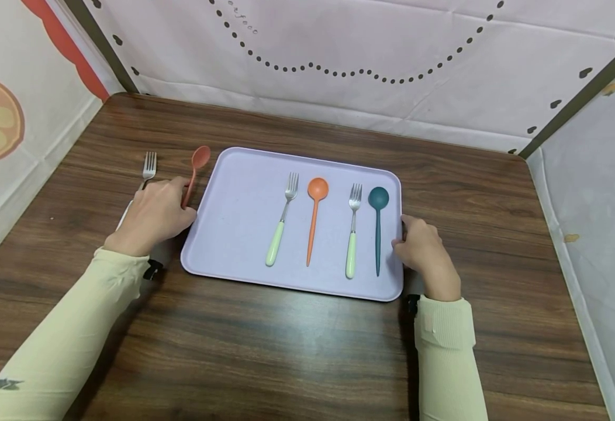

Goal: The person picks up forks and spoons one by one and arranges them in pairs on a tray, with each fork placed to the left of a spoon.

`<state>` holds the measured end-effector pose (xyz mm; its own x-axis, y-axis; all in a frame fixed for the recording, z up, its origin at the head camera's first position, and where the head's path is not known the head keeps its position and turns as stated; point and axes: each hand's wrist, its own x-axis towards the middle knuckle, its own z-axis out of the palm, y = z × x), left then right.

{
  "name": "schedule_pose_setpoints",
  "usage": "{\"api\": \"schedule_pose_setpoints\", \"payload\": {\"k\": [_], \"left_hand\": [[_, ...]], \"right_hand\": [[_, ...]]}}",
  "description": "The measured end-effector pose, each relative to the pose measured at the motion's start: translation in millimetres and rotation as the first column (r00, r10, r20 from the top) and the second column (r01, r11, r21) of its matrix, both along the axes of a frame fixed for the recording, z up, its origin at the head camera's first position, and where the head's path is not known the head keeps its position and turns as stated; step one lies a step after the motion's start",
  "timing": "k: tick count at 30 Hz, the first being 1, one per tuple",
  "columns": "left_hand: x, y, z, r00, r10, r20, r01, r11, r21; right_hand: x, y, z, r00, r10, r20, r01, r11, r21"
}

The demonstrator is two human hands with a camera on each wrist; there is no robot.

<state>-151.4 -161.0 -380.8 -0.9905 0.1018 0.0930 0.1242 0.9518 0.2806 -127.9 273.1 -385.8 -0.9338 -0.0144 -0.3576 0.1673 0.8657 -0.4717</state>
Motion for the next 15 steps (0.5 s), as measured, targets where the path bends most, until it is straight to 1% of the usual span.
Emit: {"api": "schedule_pose_setpoints", "payload": {"k": [9,15], "left_hand": [[1.0,4.9,4.1,0.996,0.031,0.078,-0.031,1.000,-0.002],[2.7,7.1,5.7,0.995,0.024,0.093,-0.023,1.000,-0.013]], "right_hand": [[0.1,0.4,0.2,1.000,0.005,-0.006,-0.005,1.000,-0.002],[0.0,0.4,0.6,1.000,0.008,-0.006,-0.008,1.000,0.001]]}}
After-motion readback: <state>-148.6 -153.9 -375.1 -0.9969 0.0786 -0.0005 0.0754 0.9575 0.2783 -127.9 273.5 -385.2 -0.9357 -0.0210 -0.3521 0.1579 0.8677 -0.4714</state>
